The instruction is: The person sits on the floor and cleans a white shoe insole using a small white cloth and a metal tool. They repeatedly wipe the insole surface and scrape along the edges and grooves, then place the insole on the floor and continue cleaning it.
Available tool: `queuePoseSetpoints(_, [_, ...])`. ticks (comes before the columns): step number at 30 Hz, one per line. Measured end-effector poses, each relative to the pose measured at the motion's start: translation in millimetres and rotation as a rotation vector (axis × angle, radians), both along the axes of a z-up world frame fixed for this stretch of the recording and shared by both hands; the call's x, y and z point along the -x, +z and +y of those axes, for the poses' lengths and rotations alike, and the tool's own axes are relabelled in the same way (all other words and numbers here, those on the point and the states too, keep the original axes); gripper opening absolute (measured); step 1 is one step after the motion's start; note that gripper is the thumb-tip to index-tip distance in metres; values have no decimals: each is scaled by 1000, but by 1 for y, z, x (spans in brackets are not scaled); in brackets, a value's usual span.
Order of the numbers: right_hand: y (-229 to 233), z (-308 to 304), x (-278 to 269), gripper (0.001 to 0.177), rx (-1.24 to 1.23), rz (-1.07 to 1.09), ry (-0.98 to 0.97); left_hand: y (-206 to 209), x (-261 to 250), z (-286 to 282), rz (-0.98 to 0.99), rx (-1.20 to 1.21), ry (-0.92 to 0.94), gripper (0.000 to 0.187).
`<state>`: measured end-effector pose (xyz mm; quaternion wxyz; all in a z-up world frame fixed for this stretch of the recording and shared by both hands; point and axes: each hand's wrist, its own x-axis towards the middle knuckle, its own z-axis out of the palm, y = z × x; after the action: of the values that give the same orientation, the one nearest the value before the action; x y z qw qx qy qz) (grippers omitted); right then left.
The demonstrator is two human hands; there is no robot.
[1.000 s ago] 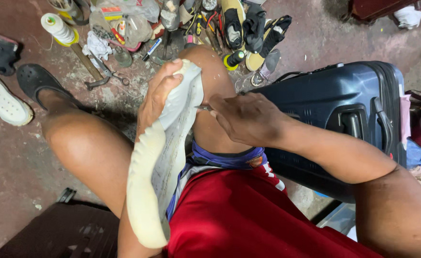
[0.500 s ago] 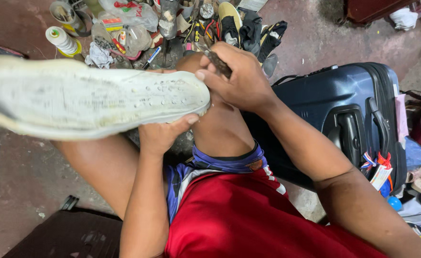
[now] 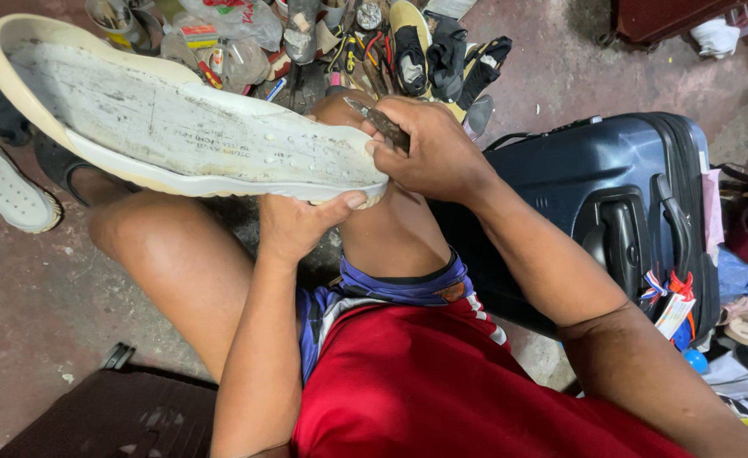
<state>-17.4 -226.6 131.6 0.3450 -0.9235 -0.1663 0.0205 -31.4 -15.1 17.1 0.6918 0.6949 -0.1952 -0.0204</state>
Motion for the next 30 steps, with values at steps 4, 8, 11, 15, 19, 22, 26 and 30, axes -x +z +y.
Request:
queuePoseSetpoints(4, [-1, -1, 7, 19, -72, 100, -29, 0, 1, 1, 48, 140, 13, 88])
queuePoseSetpoints(8, [-1, -7, 16, 21, -106, 180, -12, 10, -2, 6, 220, 453, -69, 105])
queuePoseSetpoints(11, [0, -14, 22, 17, -92, 47, 49, 19, -8, 16, 244, 501, -85, 109])
queuePoseSetpoints(15, [-1, -20, 26, 15, 152, -105, 105, 22, -13, 21, 192, 421, -102, 105])
queuePoseSetpoints(19, [-1, -13, 26, 17, 284, -243, 124, 27, -16, 18, 252, 317, -133, 100])
queuePoseSetpoints(22, [-5, -6, 11, 20, 348, -319, 174, 28, -21, 22, 283, 311, -122, 97])
queuePoseSetpoints(26, [-6, 1, 1, 19, 382, -311, 200, 27, -21, 26, 312, 382, -147, 99])
queuePoseSetpoints(30, [10, 9, 4, 17, 459, -426, 216, 29, -23, 24, 198, 226, -112, 92])
